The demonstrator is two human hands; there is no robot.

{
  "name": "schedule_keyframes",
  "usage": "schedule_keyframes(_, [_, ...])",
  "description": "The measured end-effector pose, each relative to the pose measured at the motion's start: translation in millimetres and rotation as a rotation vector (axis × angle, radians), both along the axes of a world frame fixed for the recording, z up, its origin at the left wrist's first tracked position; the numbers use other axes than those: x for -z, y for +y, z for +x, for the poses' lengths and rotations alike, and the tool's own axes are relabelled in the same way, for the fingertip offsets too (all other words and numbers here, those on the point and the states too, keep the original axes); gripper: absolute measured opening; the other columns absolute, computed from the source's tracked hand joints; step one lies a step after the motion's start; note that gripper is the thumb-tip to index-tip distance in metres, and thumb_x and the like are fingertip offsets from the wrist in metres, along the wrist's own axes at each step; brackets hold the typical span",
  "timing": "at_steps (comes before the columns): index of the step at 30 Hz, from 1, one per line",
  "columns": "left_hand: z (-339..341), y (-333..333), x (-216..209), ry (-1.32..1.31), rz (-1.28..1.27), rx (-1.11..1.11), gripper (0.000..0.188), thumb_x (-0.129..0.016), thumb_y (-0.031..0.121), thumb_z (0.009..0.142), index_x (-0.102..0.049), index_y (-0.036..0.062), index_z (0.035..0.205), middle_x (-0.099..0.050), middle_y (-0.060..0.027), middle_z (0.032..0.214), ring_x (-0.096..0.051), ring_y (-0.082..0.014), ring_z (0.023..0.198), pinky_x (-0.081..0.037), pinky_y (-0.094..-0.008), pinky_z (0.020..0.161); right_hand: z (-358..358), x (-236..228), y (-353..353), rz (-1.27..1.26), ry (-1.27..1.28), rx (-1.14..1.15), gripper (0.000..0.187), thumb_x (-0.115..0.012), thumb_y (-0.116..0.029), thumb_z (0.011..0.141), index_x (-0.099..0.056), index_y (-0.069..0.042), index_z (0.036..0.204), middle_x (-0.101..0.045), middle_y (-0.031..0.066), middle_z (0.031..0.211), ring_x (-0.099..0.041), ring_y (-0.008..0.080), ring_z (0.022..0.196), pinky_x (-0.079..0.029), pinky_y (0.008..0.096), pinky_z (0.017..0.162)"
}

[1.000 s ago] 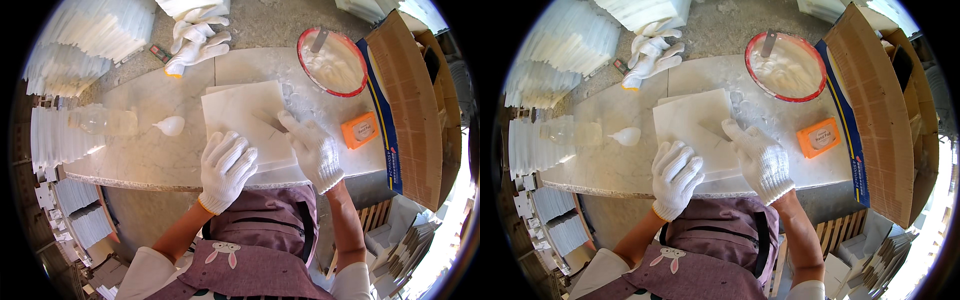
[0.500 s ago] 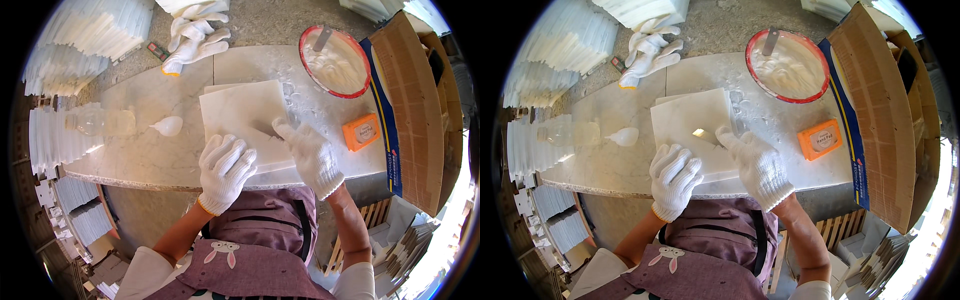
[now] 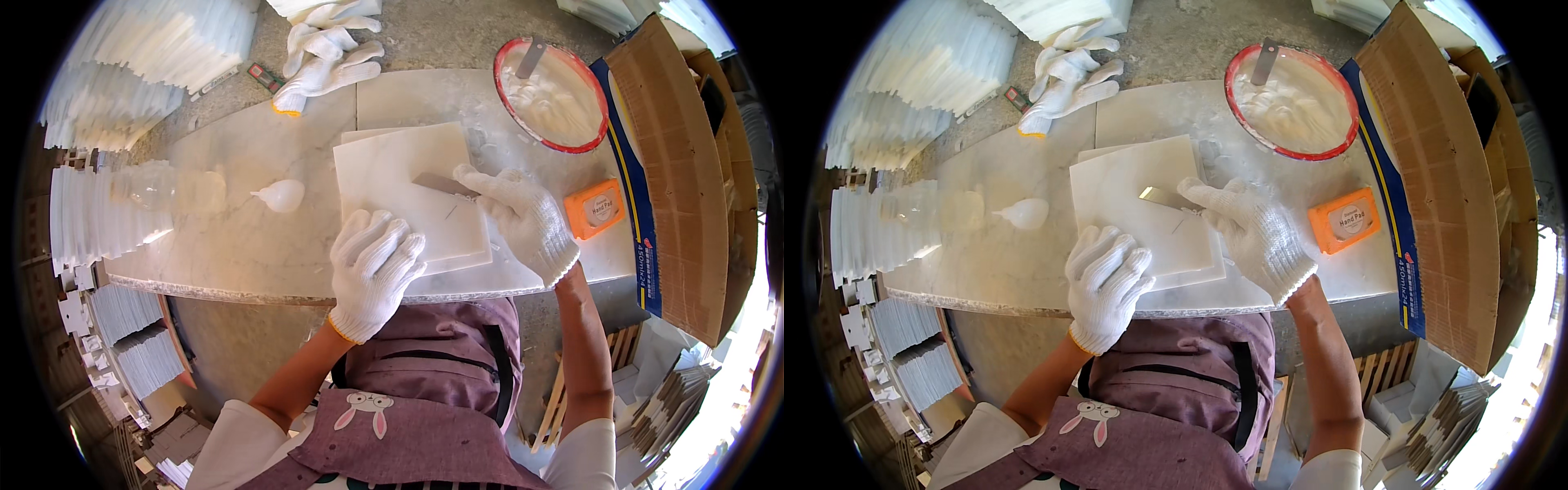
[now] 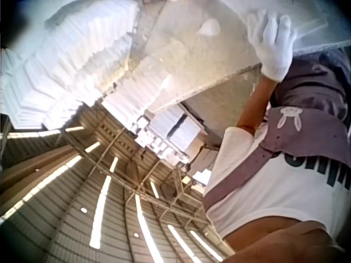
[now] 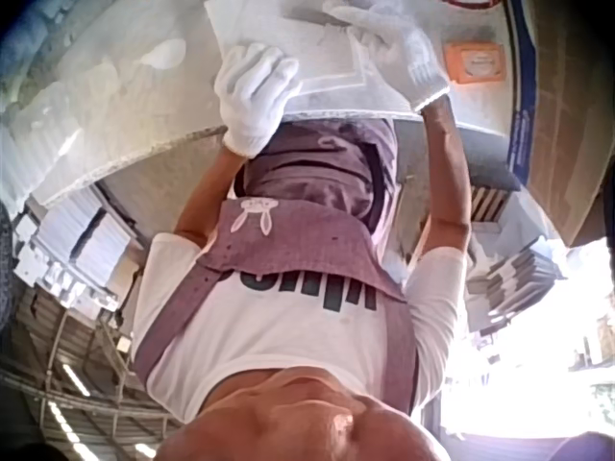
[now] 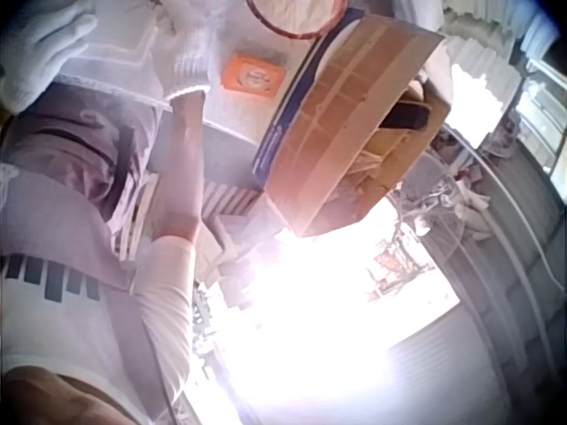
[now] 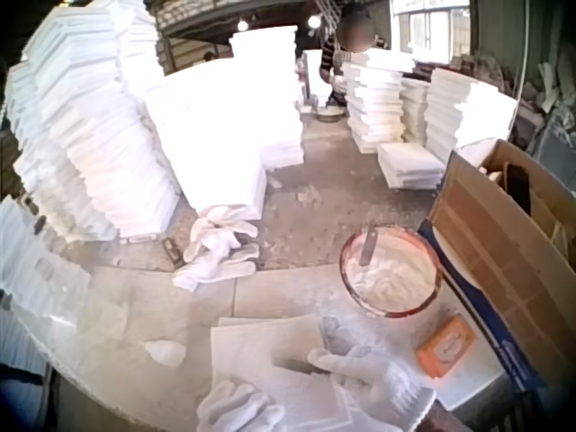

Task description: The person applies a white paste to the edges of white rectangular boards using a metal spatula. They pick up boards from a stack, spread the paste along the edges, and place the treated boards onto a growing pile on the table.

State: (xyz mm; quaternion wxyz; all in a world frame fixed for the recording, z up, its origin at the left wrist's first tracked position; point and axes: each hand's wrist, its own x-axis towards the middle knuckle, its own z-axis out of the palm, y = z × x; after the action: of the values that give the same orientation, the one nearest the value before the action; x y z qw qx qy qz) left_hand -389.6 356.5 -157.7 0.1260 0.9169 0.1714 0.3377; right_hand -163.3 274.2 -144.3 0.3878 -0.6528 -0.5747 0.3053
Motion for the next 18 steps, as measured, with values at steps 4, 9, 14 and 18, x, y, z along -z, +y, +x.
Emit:
schedule_keyframes(4, [1.3,-0.3,-5.3,0.022,-0.019,0.006,0.033,-0.072,0.018,0.057,-0.060,0.0060,0.085,-0.053,-0.0066,0.080,-0.049,-0.0276,0.068,-0.037,-0.0396,0.058,-2.0,-8.1,-3.0,-0.033,-0.119,-0.055,0.042,-0.059,0.004,0.088,-0.068,-0.008,0.128,-0.061,0.0119,0.083,-0.058,0.0252,0.079,-0.048,0.0342,0.075])
schedule_keyframes(9, [1.0,-1.1,-6.5,0.020,-0.023,0.009,0.033,-0.071,0.018,0.056,-0.059,0.0061,0.085,-0.054,-0.0067,0.080,-0.050,-0.0277,0.068,-0.038,-0.0396,0.059,-5.1,-2.2,-8.6,-0.032,-0.104,-0.080,0.040,-0.059,0.002,0.089,-0.069,-0.009,0.127,-0.063,0.0129,0.085,-0.058,0.0264,0.079,-0.048,0.0363,0.075])
schedule_keyframes(14, [-0.3,-1.5,-2.9,0.007,0.003,0.003,0.035,-0.072,0.018,0.056,-0.059,0.0062,0.086,-0.054,-0.0069,0.081,-0.050,-0.0278,0.068,-0.038,-0.0399,0.059,-4.1,-12.0,3.0,-0.079,-0.144,-0.048,0.039,-0.058,0.000,0.090,-0.069,-0.010,0.126,-0.064,0.0133,0.086,-0.060,0.0280,0.081,-0.049,0.0371,0.077])
schedule_keyframes(18, [1.9,-2.0,-2.8,-0.018,-0.002,0.001,0.034,-0.072,0.018,0.056,-0.059,0.0062,0.086,-0.054,-0.0068,0.081,-0.050,-0.0277,0.068,-0.038,-0.0398,0.059,-2.2,-7.8,-4.2,-0.062,-0.165,-0.123,0.036,-0.058,-0.001,0.092,-0.069,-0.009,0.125,-0.064,0.0137,0.086,-0.060,0.0279,0.082,-0.049,0.0371,0.077])
